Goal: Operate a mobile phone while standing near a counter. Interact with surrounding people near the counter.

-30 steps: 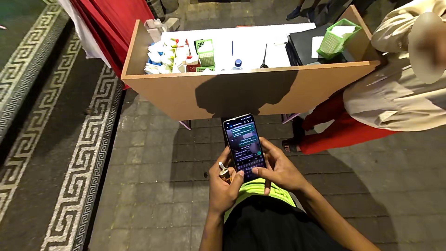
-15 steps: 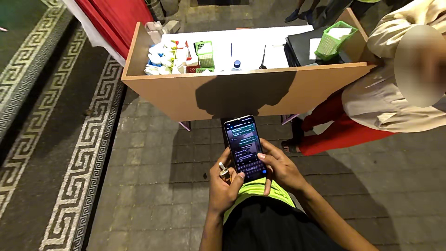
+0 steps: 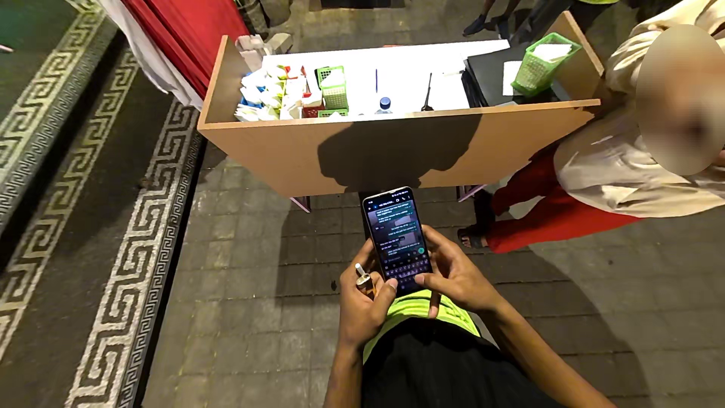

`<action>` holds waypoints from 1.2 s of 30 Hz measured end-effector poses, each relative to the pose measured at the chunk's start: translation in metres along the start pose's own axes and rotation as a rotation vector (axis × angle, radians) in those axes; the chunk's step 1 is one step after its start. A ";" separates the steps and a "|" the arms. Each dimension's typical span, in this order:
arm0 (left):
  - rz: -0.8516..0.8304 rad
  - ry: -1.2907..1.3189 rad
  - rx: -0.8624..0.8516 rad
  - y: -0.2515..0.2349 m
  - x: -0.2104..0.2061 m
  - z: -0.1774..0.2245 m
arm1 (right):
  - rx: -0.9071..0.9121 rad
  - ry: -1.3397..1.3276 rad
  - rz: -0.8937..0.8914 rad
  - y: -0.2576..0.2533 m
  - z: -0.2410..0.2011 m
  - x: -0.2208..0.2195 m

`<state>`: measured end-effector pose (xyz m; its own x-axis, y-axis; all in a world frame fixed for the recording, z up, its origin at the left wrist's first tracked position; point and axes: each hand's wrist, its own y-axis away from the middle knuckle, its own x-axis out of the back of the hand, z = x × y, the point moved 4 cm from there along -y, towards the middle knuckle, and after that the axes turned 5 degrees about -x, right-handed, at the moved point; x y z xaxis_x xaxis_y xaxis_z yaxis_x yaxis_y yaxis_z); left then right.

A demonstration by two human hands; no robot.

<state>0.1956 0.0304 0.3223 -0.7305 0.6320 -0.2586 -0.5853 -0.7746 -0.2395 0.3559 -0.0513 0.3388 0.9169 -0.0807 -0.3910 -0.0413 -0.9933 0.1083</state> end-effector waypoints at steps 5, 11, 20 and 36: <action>-0.001 -0.006 -0.009 0.000 0.000 0.001 | 0.007 0.021 0.052 -0.003 -0.002 -0.003; 0.018 -0.035 -0.009 -0.001 -0.003 0.002 | 0.010 0.036 0.130 -0.006 -0.002 -0.003; 0.030 -0.013 -0.013 -0.002 0.001 0.001 | -0.065 0.032 -0.011 -0.006 -0.003 -0.001; -0.008 0.009 -0.011 0.000 0.002 0.000 | -0.045 -0.012 -0.058 0.001 -0.002 -0.002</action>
<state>0.1936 0.0317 0.3218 -0.7228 0.6380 -0.2654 -0.5868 -0.7695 -0.2520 0.3553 -0.0517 0.3417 0.9125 -0.0247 -0.4084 0.0297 -0.9916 0.1263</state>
